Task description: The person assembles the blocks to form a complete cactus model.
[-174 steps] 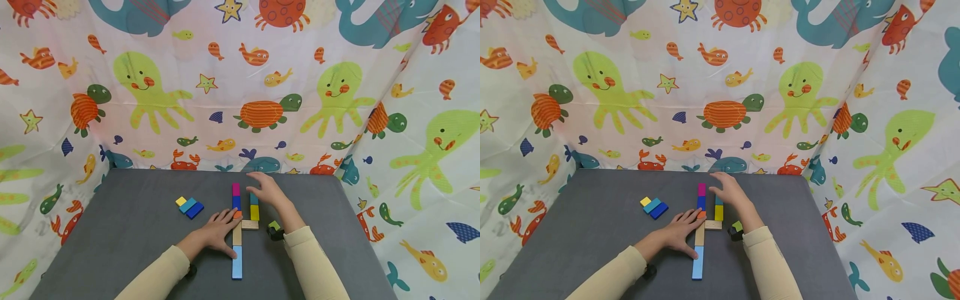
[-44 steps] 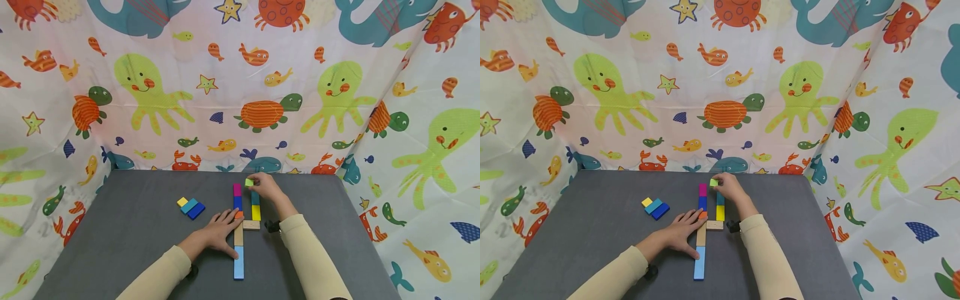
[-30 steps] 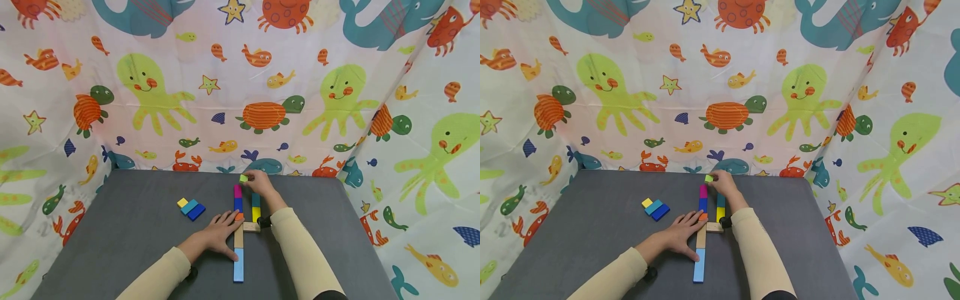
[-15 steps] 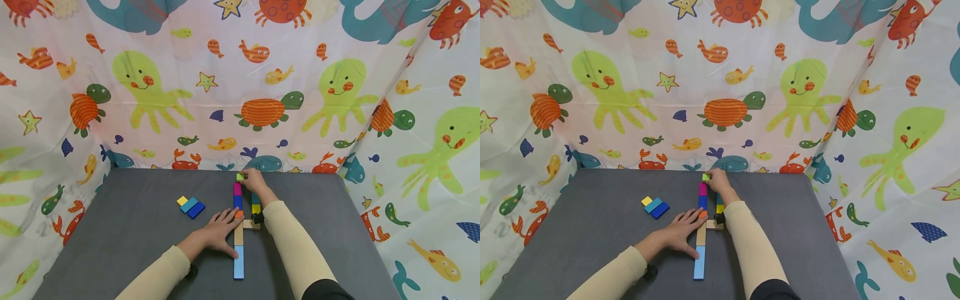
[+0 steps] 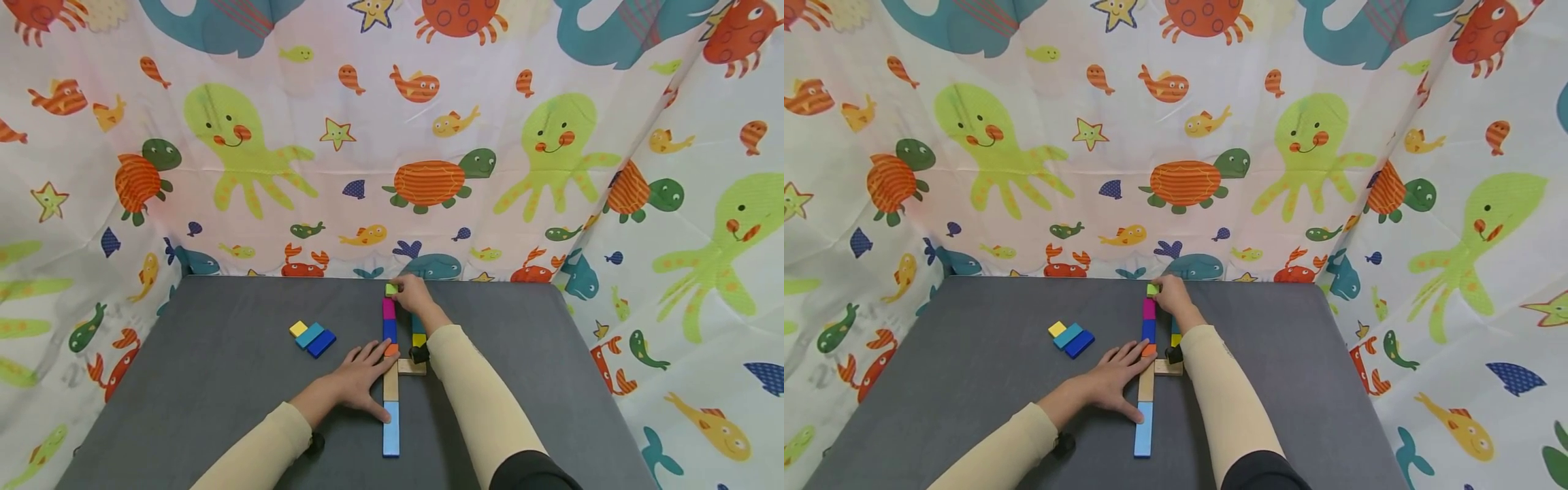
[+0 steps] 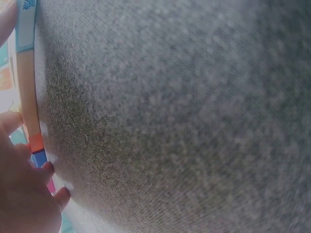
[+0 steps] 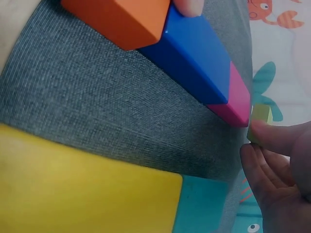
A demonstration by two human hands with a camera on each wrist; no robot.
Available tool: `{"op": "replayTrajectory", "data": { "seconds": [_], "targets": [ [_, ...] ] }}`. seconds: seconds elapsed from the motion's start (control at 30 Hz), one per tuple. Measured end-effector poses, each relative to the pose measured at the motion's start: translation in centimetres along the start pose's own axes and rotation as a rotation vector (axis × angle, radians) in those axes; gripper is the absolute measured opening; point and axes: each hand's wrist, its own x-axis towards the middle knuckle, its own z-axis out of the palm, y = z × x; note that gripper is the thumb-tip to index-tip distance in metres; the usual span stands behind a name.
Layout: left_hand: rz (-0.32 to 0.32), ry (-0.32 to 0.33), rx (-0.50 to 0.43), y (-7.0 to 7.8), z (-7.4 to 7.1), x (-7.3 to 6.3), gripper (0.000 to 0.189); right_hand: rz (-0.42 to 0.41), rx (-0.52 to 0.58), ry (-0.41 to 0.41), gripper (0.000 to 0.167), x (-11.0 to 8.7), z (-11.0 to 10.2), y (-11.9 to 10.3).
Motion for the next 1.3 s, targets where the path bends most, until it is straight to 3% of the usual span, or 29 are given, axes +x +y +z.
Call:
{"op": "replayTrajectory", "data": {
  "seconds": [0.57,0.73,1.0,1.3],
  "targets": [
    [-0.011,0.002,-0.001,0.5,0.0,0.1,0.124,-0.006,-0.017,-0.058,0.036,0.0,0.1,0.4],
    [0.001,0.005,-0.003,0.7,-0.3,0.0,0.125,-0.036,-0.014,-0.08,0.043,-0.2,-0.2,0.4],
    [0.008,0.001,-0.008,0.4,-0.1,0.2,0.124,-0.074,0.034,0.004,0.044,-0.8,-1.9,-0.3],
    [-0.008,0.012,0.005,0.3,0.0,0.1,0.125,-0.14,0.089,0.079,0.039,-3.5,-2.6,-0.8]
  ]
}}
